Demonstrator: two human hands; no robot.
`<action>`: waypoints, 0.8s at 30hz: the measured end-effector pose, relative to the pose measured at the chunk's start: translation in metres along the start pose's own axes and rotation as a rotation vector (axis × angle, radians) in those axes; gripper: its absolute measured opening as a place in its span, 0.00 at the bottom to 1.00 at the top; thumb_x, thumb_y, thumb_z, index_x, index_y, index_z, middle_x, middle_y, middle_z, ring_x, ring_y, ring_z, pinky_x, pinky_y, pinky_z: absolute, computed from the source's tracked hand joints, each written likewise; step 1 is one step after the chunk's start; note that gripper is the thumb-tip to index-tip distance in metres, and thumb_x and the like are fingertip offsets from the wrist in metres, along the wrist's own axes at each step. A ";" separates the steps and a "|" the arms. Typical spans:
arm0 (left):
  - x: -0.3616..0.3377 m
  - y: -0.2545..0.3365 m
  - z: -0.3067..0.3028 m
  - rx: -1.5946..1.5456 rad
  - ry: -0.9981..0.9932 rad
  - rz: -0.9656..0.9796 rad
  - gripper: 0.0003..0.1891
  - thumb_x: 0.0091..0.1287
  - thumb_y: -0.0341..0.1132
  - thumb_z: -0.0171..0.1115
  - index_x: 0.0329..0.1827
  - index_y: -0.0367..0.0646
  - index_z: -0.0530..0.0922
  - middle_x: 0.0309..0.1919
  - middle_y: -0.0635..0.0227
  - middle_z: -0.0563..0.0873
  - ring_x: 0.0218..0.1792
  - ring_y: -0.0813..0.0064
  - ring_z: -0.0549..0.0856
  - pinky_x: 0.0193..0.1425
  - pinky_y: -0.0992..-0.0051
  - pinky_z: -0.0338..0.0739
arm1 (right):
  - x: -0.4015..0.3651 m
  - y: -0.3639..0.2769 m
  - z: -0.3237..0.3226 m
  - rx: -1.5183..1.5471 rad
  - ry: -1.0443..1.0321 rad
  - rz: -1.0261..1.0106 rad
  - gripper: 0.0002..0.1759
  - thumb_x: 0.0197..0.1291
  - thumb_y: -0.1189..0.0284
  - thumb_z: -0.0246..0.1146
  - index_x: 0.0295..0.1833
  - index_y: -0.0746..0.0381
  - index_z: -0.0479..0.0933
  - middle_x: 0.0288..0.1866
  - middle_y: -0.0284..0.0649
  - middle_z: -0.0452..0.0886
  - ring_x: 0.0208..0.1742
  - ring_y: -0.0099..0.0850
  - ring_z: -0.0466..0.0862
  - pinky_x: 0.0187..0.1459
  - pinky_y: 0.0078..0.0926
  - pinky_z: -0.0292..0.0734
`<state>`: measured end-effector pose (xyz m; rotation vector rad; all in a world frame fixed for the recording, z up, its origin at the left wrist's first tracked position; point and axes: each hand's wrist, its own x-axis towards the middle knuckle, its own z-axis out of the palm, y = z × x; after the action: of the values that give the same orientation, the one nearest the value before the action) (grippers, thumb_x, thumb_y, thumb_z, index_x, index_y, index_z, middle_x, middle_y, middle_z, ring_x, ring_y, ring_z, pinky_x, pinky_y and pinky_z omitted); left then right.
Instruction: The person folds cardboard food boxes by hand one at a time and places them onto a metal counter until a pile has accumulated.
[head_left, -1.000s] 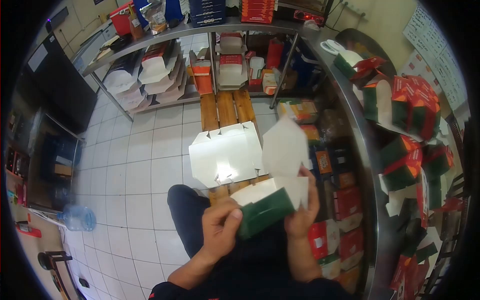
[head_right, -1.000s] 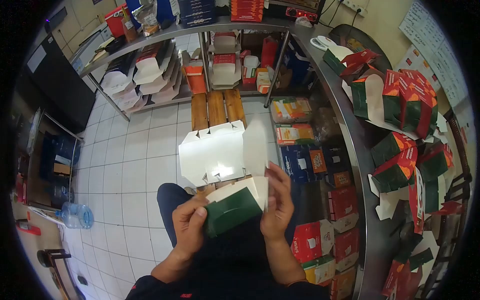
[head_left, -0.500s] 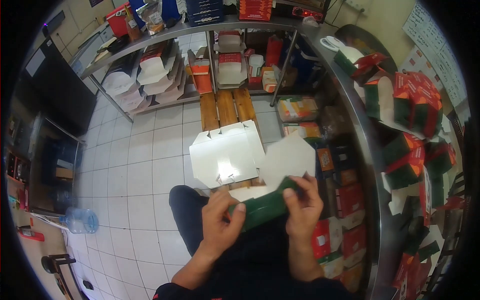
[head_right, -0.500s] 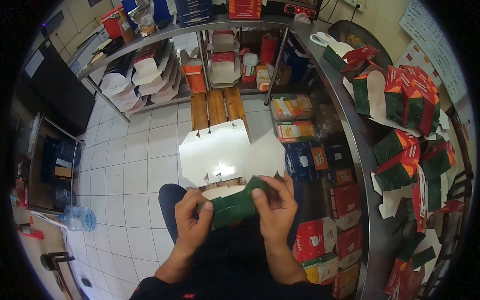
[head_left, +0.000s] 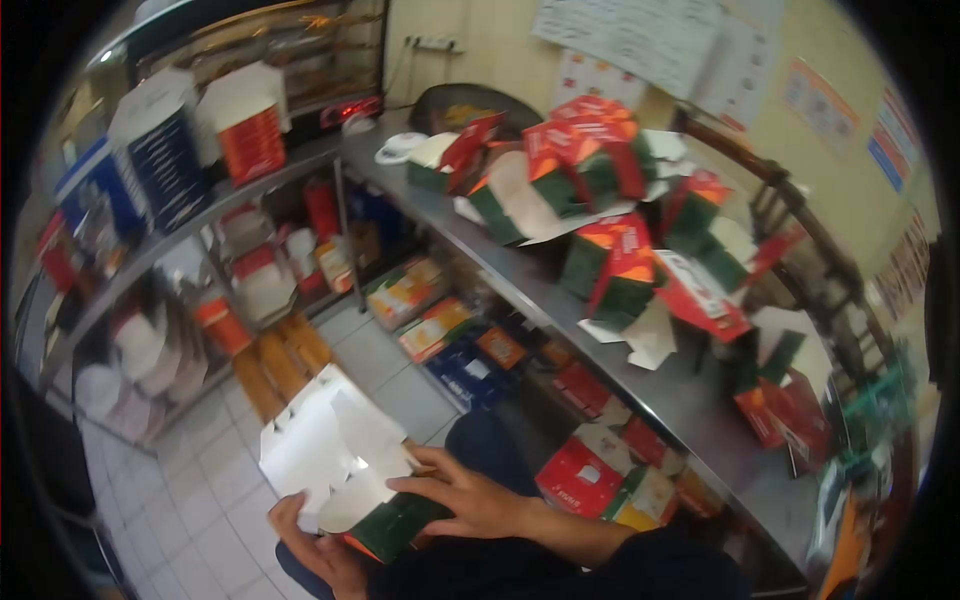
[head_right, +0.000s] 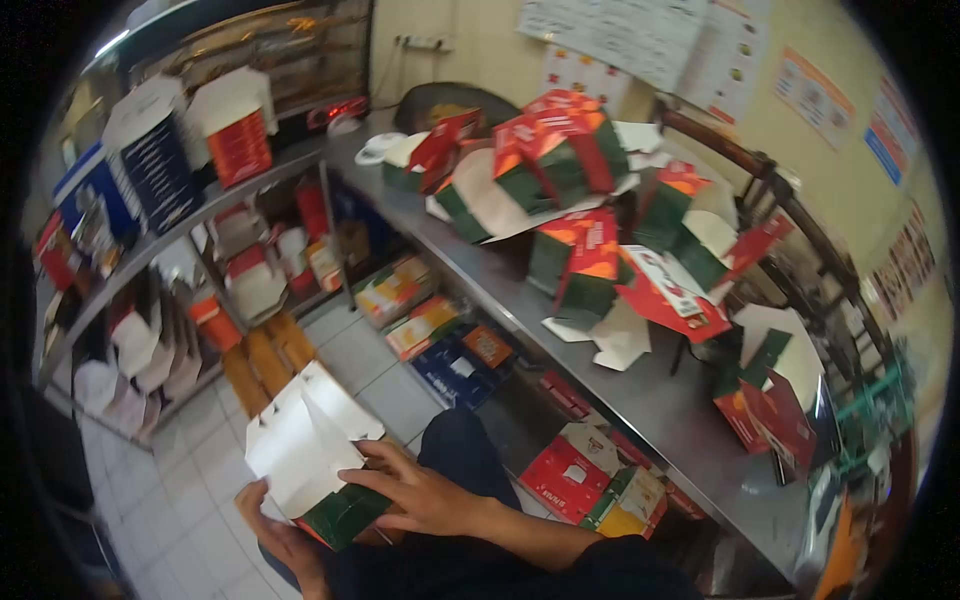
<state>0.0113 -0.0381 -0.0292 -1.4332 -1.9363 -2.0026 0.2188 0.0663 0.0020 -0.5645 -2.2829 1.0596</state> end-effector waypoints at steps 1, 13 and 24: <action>-0.001 -0.025 0.000 0.009 0.110 0.014 0.26 0.78 0.53 0.48 0.58 0.36 0.75 0.52 0.58 0.76 0.56 0.62 0.77 0.66 0.63 0.69 | -0.004 0.000 -0.009 -0.006 0.056 -0.071 0.43 0.56 0.65 0.78 0.77 0.52 0.69 0.76 0.55 0.60 0.77 0.52 0.68 0.70 0.44 0.73; -0.049 -0.269 0.077 0.544 -0.868 -0.013 0.46 0.50 0.46 0.82 0.73 0.40 0.72 0.76 0.45 0.68 0.79 0.45 0.63 0.80 0.45 0.57 | -0.034 -0.062 -0.270 -0.950 1.323 0.236 0.55 0.63 0.61 0.72 0.87 0.53 0.46 0.85 0.56 0.52 0.86 0.53 0.51 0.80 0.62 0.38; 0.013 -0.245 0.064 0.517 -0.729 0.211 0.09 0.68 0.37 0.65 0.34 0.41 0.85 0.28 0.50 0.86 0.30 0.44 0.85 0.41 0.53 0.79 | -0.057 0.002 -0.070 -0.221 0.865 0.018 0.20 0.62 0.77 0.67 0.60 0.63 0.80 0.61 0.49 0.79 0.64 0.45 0.80 0.66 0.41 0.74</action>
<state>-0.0995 0.0776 -0.2258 -2.2384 -2.1473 -0.8272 0.3064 0.0736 0.0202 -0.9155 -1.6158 0.4195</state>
